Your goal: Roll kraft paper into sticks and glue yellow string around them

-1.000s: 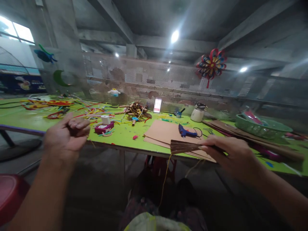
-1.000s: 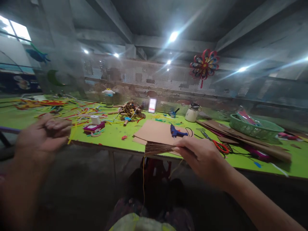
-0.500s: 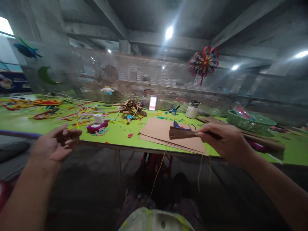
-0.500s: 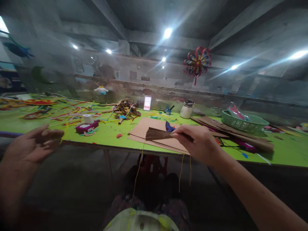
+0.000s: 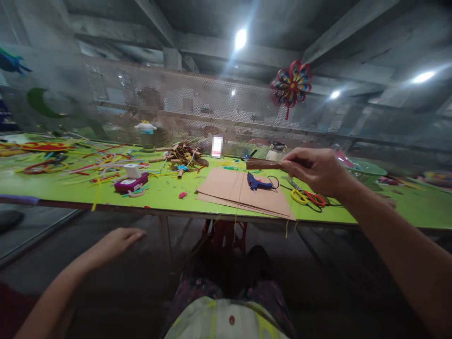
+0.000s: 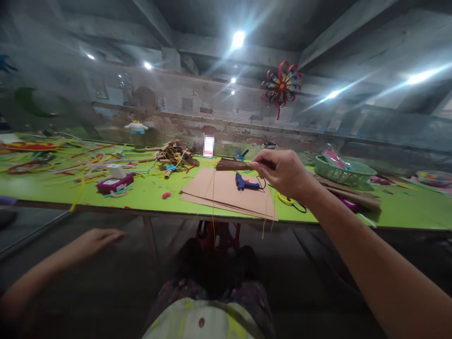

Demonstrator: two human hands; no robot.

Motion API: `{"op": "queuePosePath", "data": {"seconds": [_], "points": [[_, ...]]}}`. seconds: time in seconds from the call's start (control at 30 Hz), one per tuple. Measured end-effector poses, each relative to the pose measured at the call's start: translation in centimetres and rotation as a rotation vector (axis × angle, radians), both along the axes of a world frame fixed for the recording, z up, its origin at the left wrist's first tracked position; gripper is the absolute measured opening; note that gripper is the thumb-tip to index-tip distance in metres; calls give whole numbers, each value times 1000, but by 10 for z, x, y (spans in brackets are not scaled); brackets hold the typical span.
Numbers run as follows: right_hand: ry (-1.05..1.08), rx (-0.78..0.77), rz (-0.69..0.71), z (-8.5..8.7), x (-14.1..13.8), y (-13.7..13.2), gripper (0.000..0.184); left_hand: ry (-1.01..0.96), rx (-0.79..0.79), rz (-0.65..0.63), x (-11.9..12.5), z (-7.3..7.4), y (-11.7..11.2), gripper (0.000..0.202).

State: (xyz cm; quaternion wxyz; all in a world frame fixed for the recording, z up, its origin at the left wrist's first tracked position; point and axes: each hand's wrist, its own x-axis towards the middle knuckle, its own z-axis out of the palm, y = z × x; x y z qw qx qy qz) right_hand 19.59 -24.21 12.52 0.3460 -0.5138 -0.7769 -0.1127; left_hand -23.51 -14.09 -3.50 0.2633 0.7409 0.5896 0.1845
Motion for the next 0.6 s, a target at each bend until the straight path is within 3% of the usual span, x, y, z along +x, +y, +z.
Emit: {"op": "queuePosePath", "data": {"seconds": [0.07, 0.2, 0.27, 0.33, 0.4, 0.47, 0.6], "points": [[-26, -11, 13, 4, -4, 1, 21, -270, 11, -83, 15, 29, -1, 28], [-48, -43, 25, 9, -12, 6, 22, -580, 346, -363, 82, 118, -11, 30], [-46, -88, 38, 10, -15, 10, 22, -609, 445, -517, 127, 156, -15, 31], [-44, -127, 60, 10, -18, 15, 24, -516, 444, -700, 171, 179, -14, 35], [-40, -144, 89, 10, -19, 21, 27, -356, 373, -888, 206, 187, -9, 44], [-32, -147, 121, 9, -18, 25, 30, -200, 267, -1012, 227, 182, -1, 43], [17, -231, 182, -1, -14, 30, 33, -134, 120, -1037, 232, 159, 10, 21]]}}
